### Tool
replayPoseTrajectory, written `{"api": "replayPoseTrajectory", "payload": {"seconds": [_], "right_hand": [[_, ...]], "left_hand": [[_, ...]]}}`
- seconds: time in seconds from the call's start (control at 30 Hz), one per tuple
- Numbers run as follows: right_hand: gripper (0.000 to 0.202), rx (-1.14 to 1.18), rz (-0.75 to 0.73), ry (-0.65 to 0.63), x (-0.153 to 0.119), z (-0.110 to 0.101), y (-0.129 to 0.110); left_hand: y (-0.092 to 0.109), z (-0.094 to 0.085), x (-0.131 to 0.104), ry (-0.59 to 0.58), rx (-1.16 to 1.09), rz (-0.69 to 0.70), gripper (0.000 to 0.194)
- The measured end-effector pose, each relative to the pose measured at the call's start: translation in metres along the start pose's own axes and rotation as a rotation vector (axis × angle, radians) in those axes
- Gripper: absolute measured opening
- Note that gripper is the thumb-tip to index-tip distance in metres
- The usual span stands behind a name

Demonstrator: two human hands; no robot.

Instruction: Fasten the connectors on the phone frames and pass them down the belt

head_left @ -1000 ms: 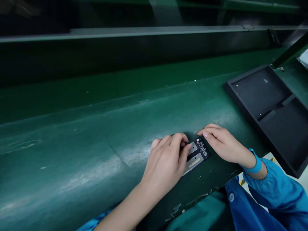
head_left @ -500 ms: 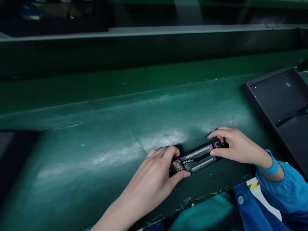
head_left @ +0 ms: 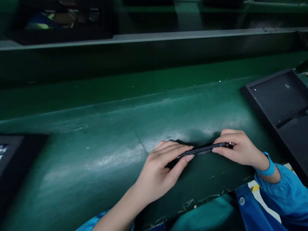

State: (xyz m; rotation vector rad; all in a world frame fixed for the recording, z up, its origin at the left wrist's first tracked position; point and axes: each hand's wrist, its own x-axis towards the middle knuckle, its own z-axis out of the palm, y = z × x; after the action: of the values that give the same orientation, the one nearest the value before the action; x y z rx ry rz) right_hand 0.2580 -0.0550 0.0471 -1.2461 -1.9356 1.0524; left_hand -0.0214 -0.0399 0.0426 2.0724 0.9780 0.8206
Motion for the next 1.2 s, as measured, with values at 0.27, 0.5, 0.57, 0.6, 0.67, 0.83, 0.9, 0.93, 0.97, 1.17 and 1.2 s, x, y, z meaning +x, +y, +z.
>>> {"api": "replayPoseTrajectory", "payload": {"seconds": [0.27, 0.5, 0.57, 0.6, 0.67, 0.83, 0.9, 0.93, 0.97, 1.17, 1.2], "right_hand": [[0.004, 0.012, -0.028, 0.021, -0.001, 0.000, -0.003], [0.004, 0.011, -0.038, 0.021, -0.002, 0.001, -0.003], [0.004, 0.009, -0.023, 0.019, -0.001, 0.001, -0.003], [0.004, 0.010, -0.013, 0.017, -0.001, 0.001, -0.003], [0.005, 0.007, 0.018, 0.013, -0.001, 0.001, -0.003], [0.019, 0.084, 0.257, 0.001, -0.002, 0.002, 0.000], [0.030, 0.269, 0.418, -0.066, -0.001, 0.001, 0.000], [0.035, 0.389, 0.494, -0.099, 0.000, 0.001, 0.000], [0.038, 0.508, 0.565, -0.121, 0.001, 0.000, -0.001], [0.040, 0.816, 0.816, -0.099, 0.006, 0.000, -0.010], [0.041, 0.820, 0.826, -0.100, 0.006, 0.000, -0.012]], "left_hand": [[0.002, 0.003, 0.000, 0.042, -0.032, 0.006, 0.023], [0.003, 0.009, -0.001, 0.092, -0.047, -0.008, 0.019], [0.004, 0.009, -0.001, 0.084, -0.028, -0.031, 0.016], [0.004, 0.009, -0.002, 0.077, -0.022, -0.046, 0.014], [0.003, 0.008, -0.002, 0.058, -0.028, -0.076, 0.013], [-0.004, 0.004, 0.002, 0.070, -0.181, -0.382, 0.029], [-0.007, 0.002, 0.005, 0.074, -0.359, -0.545, 0.047], [-0.008, 0.000, 0.007, 0.062, -0.462, -0.606, 0.056], [-0.009, -0.002, 0.009, 0.049, -0.564, -0.660, 0.061], [-0.009, -0.008, 0.015, 0.099, -0.898, -0.918, 0.032], [-0.009, -0.008, 0.015, 0.115, -0.901, -0.938, 0.029]]}}
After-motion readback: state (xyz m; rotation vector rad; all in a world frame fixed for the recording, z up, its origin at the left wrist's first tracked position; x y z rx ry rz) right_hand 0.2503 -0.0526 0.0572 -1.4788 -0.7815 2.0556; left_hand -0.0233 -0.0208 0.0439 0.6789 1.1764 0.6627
